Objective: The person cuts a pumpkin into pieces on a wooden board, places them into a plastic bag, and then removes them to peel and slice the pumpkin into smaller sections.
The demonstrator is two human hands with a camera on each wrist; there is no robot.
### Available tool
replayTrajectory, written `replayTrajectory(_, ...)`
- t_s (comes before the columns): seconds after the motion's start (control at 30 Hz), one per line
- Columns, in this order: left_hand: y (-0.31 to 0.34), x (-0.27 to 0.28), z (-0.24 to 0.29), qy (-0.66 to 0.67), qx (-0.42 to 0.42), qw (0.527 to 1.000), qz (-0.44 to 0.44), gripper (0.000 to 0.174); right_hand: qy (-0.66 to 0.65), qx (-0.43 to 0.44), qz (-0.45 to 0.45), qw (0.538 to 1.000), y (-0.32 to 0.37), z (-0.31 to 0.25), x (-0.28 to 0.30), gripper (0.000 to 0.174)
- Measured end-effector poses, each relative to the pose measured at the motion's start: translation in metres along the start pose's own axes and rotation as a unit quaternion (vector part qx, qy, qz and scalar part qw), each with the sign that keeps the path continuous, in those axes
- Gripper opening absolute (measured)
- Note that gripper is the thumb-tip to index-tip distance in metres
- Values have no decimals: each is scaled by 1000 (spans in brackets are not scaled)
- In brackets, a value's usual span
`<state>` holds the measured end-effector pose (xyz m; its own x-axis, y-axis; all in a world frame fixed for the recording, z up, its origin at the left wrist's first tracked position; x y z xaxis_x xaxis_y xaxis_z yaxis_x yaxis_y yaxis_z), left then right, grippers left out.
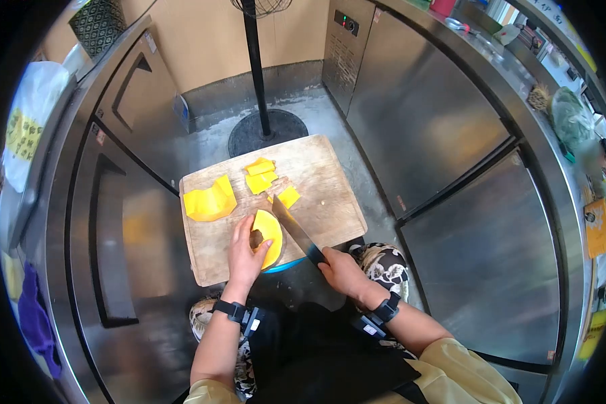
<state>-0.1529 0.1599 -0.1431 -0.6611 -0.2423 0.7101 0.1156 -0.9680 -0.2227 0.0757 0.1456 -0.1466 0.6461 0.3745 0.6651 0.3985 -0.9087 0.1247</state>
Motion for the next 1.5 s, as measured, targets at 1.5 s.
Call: replayTrajectory(1.5,-16,-34,5,-50,-40,985,-158,58,173,125,-135,967,-58,-34,37,50)
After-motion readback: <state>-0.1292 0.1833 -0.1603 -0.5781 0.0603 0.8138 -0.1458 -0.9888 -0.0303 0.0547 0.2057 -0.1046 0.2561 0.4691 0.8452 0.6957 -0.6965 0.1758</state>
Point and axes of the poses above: each hand's wrist, its own y-axis away from the middle knuckle, its own x-axis out of the back of the hand, z = x × y, the point moved 6 cm from there along -y, towards the middle knuckle, and after that the axes turned 1 degree about z, right-handed, at the moved point
